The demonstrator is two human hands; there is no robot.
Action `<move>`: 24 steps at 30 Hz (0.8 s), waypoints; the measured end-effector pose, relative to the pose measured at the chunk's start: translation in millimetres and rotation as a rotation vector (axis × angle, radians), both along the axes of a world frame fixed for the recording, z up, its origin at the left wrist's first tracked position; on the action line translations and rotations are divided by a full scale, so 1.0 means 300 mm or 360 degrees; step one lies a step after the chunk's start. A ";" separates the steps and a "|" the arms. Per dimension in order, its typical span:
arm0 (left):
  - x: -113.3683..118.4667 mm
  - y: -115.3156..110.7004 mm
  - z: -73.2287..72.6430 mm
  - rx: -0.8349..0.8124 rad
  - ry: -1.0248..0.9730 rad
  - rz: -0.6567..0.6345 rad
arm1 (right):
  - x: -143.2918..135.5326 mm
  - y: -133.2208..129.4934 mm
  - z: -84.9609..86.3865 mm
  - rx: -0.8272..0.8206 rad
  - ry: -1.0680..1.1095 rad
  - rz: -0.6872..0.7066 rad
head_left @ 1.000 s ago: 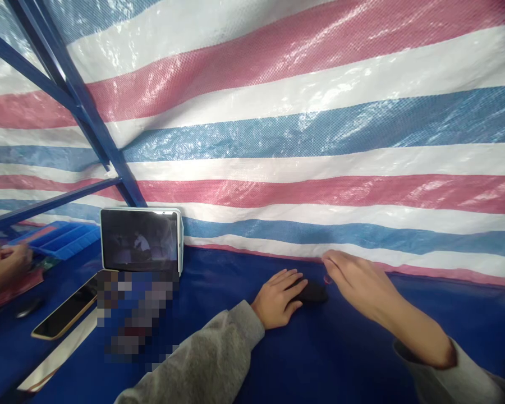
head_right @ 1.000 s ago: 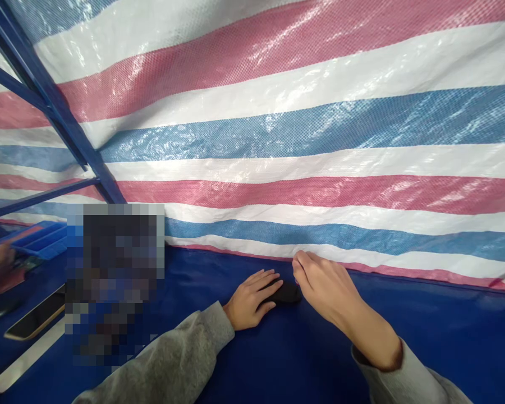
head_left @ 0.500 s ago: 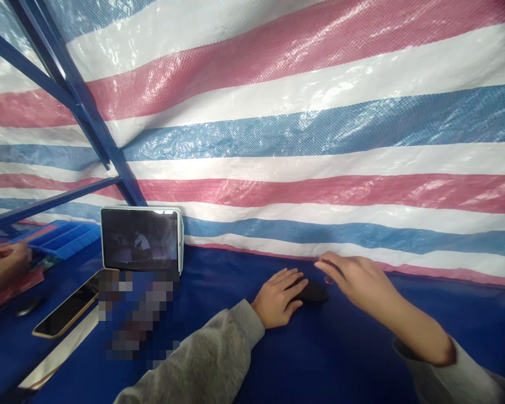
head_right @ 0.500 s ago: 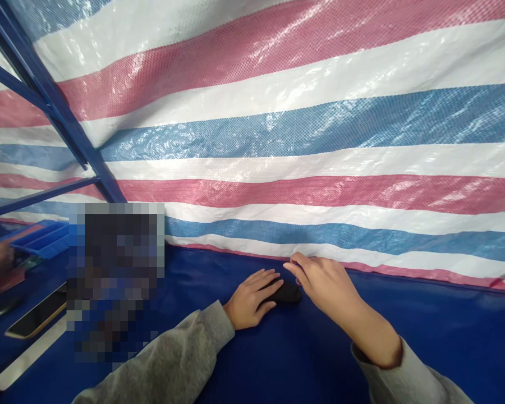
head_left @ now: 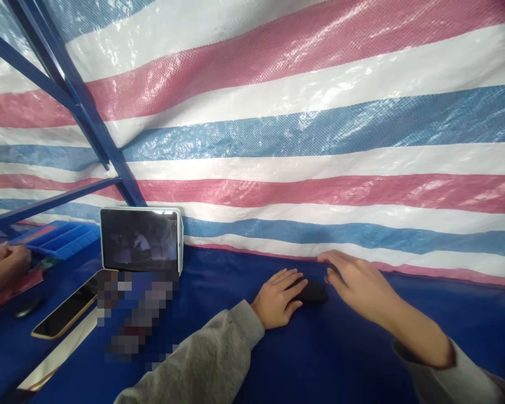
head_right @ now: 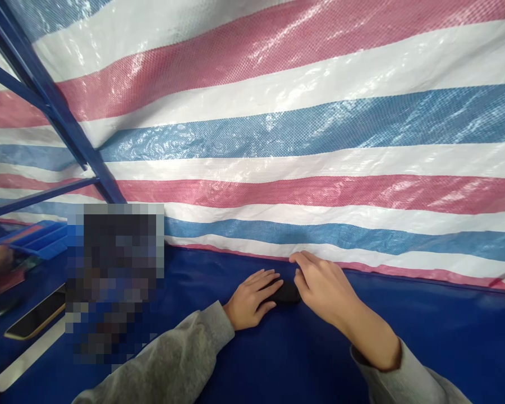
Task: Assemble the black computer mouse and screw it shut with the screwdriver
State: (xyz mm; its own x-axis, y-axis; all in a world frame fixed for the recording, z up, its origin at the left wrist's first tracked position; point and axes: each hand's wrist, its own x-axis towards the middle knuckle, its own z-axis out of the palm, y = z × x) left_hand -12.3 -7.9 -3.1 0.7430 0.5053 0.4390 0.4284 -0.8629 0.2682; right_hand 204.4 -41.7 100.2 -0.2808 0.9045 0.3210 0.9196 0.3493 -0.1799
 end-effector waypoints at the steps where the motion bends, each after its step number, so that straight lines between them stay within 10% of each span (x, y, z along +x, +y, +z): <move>1: 0.000 0.000 0.001 -0.0001 -0.0001 -0.0001 | 0.001 0.000 -0.001 0.0003 0.0007 0.0010; 24: 0.001 -0.001 0.001 0.0008 -0.0001 -0.0011 | 0.005 0.008 0.015 0.0085 -0.0100 -0.0154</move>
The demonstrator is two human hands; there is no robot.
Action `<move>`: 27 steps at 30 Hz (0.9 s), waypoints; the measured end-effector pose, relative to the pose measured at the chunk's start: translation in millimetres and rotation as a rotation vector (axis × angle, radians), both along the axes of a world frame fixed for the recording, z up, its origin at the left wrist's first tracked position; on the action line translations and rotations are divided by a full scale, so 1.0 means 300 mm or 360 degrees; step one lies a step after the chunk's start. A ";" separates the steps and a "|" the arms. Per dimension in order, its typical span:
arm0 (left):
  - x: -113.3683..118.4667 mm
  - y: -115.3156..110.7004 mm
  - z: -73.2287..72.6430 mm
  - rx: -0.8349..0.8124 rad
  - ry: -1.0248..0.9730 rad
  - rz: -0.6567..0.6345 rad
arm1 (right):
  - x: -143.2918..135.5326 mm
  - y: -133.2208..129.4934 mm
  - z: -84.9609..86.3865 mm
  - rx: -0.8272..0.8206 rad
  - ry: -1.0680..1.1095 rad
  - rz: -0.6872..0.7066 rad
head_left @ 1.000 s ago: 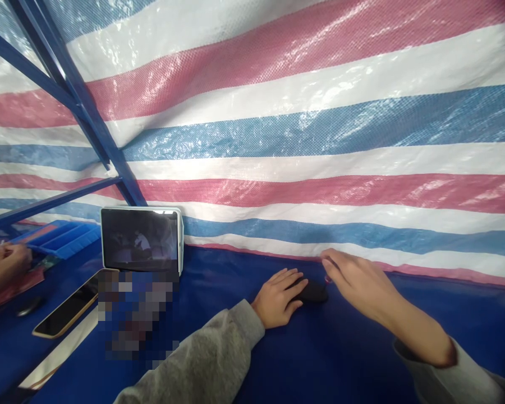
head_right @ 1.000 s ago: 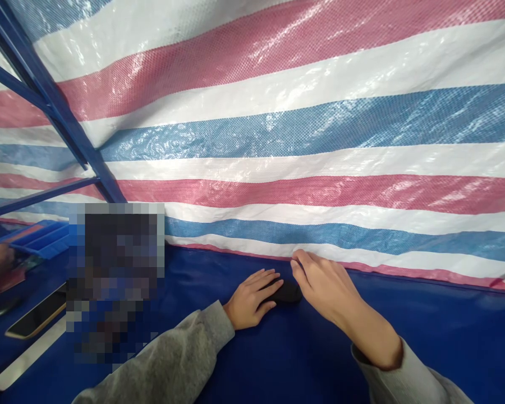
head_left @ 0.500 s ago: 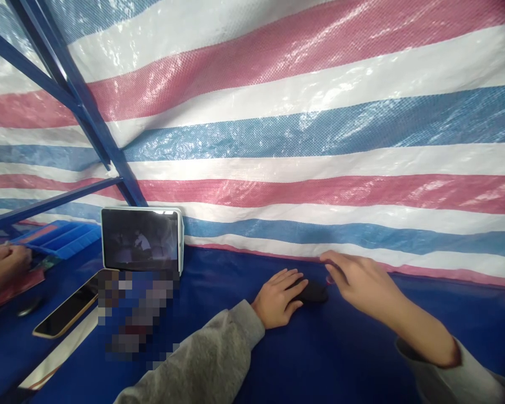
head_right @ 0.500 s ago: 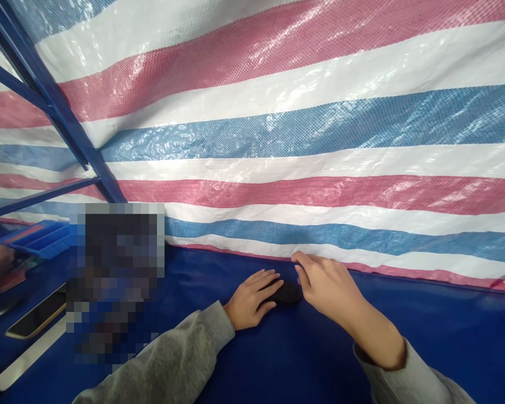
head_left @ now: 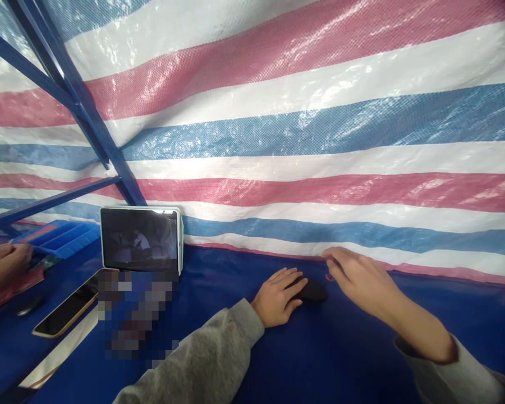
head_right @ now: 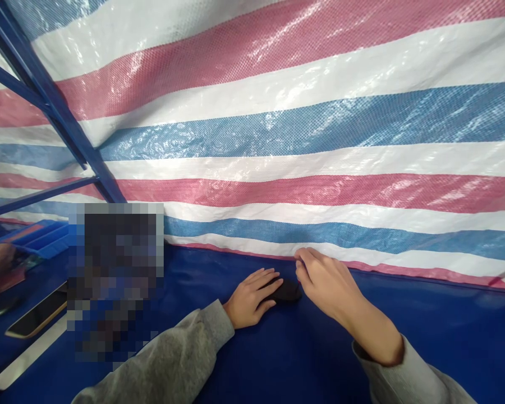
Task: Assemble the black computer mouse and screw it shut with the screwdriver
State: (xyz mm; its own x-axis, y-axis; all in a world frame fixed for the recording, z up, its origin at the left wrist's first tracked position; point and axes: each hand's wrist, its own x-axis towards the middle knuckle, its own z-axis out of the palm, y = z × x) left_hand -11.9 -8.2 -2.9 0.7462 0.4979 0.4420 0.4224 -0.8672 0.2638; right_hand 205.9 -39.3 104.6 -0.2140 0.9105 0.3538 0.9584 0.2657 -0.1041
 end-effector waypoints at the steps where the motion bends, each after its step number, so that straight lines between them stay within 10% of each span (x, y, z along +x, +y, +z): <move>1: 0.000 0.000 -0.002 -0.0001 0.0002 0.0001 | 0.000 0.000 -0.001 0.0008 0.0025 0.0040; 27: -0.003 0.004 -0.010 -0.0002 0.0013 0.0015 | -0.012 0.007 -0.020 0.0007 0.0120 0.0152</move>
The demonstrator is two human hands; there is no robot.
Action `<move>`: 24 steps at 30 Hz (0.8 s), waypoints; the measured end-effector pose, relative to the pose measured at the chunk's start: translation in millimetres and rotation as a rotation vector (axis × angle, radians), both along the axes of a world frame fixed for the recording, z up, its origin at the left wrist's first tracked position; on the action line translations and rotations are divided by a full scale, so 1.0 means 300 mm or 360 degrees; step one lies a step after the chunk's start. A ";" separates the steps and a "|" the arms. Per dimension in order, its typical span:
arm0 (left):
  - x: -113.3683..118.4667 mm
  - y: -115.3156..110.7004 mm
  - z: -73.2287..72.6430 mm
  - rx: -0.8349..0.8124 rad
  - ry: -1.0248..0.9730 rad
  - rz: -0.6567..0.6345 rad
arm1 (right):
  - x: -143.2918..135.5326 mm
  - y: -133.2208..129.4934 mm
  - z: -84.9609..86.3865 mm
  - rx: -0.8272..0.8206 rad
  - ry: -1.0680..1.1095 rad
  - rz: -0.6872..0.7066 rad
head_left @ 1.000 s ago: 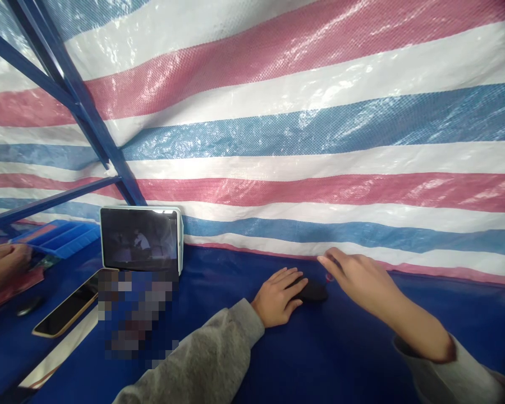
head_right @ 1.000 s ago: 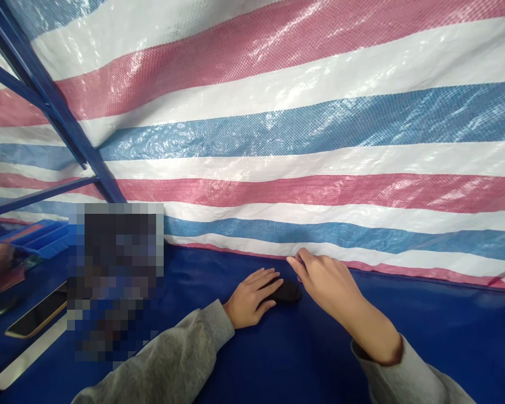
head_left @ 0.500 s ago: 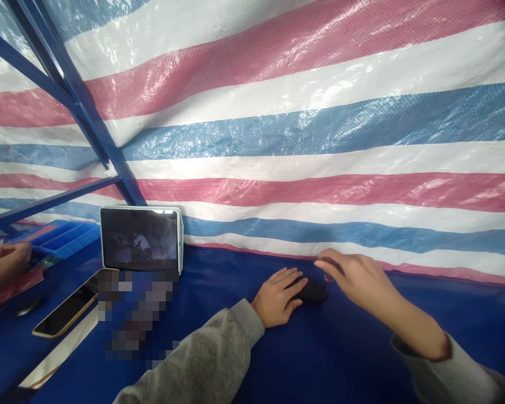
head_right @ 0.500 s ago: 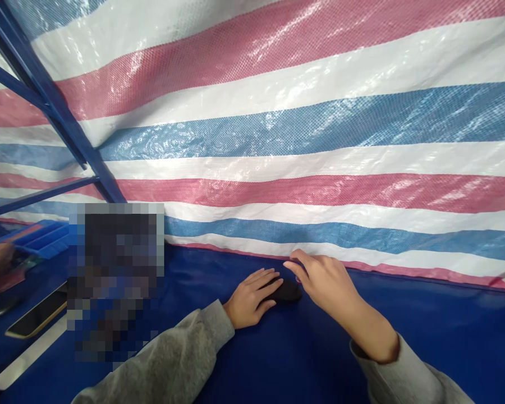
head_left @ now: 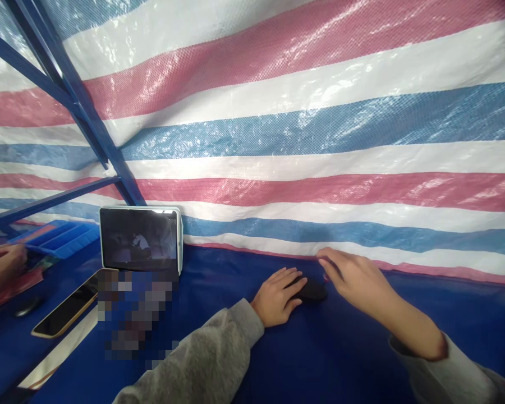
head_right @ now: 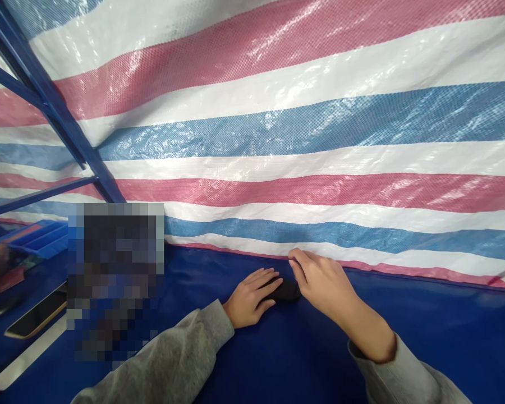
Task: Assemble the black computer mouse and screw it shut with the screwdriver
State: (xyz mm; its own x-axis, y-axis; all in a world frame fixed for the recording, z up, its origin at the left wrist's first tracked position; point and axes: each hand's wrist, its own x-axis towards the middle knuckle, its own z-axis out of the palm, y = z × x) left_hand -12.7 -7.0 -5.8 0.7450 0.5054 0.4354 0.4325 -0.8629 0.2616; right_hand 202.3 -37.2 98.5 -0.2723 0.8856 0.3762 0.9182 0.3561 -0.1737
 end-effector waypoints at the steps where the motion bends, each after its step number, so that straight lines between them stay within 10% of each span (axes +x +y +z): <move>1: 0.000 0.000 0.001 -0.0001 -0.0003 0.0000 | -0.001 0.001 0.001 -0.0007 -0.0011 -0.0025; 24: 0.002 -0.003 0.009 0.0001 -0.0006 -0.0006 | 0.010 -0.002 0.010 -0.0023 -0.0149 -0.0083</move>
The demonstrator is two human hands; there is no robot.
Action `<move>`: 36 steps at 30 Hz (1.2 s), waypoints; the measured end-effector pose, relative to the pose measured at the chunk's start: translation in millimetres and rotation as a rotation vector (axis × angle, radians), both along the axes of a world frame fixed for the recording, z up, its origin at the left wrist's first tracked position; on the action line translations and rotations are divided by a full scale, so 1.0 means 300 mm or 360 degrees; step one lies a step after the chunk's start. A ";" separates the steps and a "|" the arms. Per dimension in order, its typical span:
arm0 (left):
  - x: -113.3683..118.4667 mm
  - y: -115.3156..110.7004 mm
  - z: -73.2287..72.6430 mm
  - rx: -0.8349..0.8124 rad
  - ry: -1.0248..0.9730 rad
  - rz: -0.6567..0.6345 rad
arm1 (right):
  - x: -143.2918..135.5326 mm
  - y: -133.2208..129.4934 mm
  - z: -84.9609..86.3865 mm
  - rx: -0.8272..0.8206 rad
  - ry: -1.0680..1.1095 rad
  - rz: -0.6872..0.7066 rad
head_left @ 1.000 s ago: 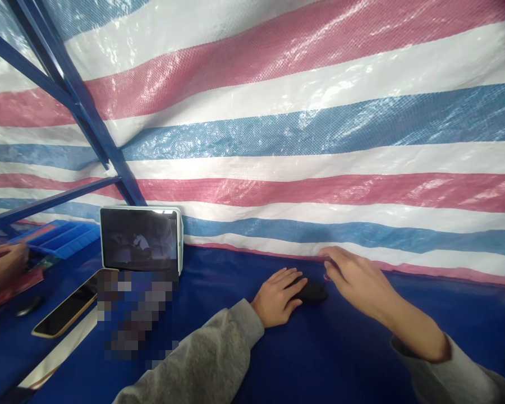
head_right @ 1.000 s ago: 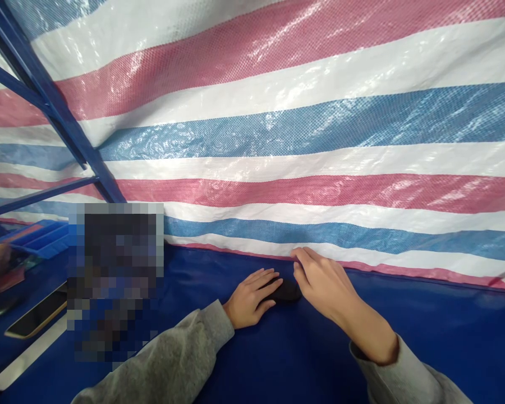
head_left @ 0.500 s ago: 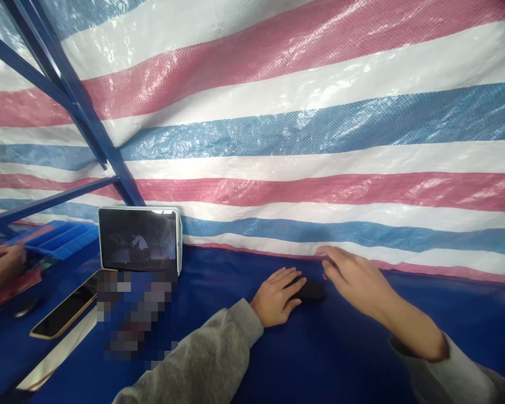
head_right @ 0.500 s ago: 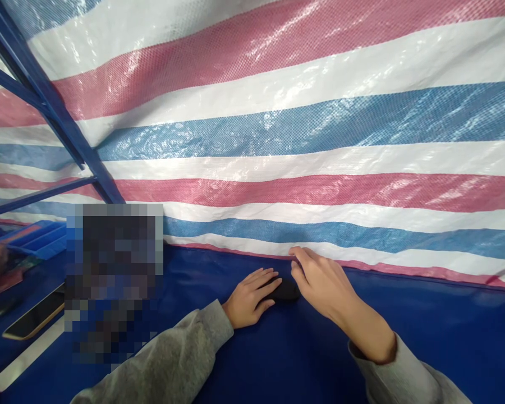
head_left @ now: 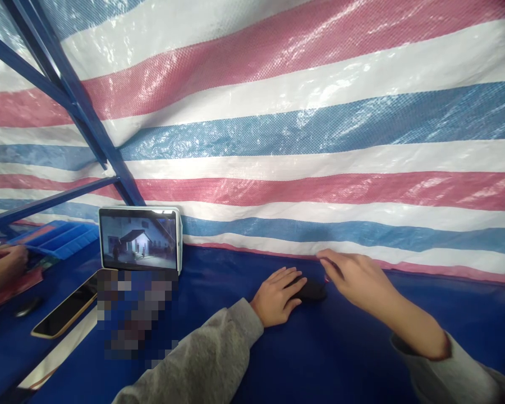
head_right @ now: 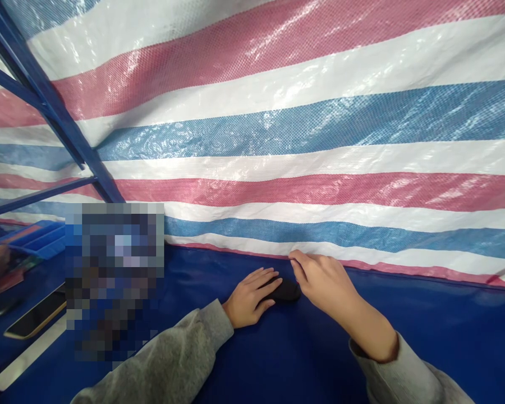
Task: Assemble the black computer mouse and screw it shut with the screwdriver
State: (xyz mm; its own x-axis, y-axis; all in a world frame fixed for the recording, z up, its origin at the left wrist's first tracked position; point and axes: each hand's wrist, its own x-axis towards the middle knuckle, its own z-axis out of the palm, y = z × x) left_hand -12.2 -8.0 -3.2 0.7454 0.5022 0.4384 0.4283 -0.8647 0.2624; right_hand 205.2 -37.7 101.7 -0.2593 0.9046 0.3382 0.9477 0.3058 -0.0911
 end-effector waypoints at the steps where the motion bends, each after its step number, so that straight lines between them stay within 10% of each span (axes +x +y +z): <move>1: 0.000 0.000 -0.001 -0.0001 0.0002 0.0000 | -0.001 0.000 0.002 -0.0002 0.0008 0.0003; 36: 0.000 -0.001 0.001 0.0004 0.0004 0.0008 | -0.009 0.000 -0.005 0.0014 0.0063 -0.0016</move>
